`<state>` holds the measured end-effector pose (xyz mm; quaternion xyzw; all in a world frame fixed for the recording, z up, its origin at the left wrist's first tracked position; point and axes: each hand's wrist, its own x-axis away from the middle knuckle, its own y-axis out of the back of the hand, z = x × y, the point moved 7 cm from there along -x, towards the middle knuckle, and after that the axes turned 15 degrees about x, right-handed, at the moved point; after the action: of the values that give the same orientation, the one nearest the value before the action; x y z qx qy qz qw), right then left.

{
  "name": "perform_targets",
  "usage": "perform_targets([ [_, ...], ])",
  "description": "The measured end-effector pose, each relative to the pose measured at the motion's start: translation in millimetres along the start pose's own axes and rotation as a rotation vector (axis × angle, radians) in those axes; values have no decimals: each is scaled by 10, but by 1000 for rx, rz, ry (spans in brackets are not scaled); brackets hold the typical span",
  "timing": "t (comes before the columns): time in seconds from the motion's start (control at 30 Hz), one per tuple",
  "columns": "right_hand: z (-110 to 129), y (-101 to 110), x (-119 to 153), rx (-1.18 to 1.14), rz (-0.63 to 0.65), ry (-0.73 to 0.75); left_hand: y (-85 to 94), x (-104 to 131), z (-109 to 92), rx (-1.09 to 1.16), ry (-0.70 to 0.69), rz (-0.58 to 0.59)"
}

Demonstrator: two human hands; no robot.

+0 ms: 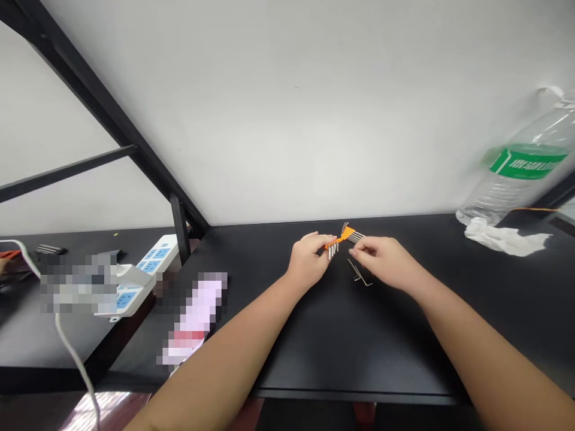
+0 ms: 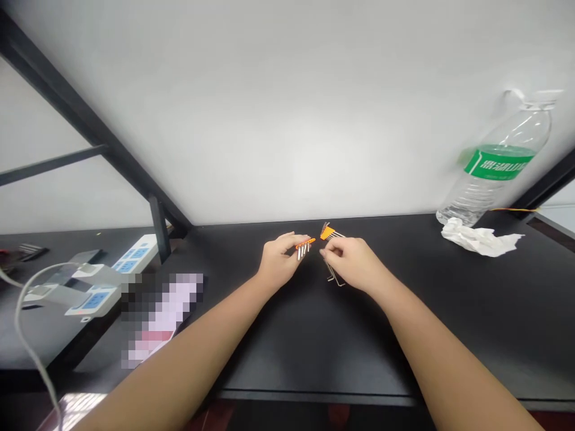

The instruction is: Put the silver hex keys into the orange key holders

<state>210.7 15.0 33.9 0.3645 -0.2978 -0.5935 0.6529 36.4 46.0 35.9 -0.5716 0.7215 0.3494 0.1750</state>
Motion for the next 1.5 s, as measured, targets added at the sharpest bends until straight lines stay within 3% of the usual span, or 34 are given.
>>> perform_targets([
  [0.1, -93, -6, -2, 296, 116, 2, 57, -10, 112, 33, 59, -26],
  [0.23, -128, -165, 7, 408, 227, -16, 48, -1, 174, 52, 122, -26],
  [0.47, -143, -219, 9, 474, 254, -38, 13, 6, 152, 57, 132, -18],
  [0.7, -94, -195, 64, 790, 222, -27, 3, 5, 164, 69, 153, 4],
  [0.83, -88, -142, 72, 713, 212, -38, 6, 7, 192, 84, 170, 3],
  [1.03, -111, 73, 33, 398, 75, -51, 3, 16, 210, 115, 195, 13],
  [1.4, -76, 44, 26, 265, 75, 16, -11, -3, 161, 147, 205, 30],
  [1.5, -37, 78, 28, 215, 25, 58, -11, -7, 150, 154, 197, 31],
])
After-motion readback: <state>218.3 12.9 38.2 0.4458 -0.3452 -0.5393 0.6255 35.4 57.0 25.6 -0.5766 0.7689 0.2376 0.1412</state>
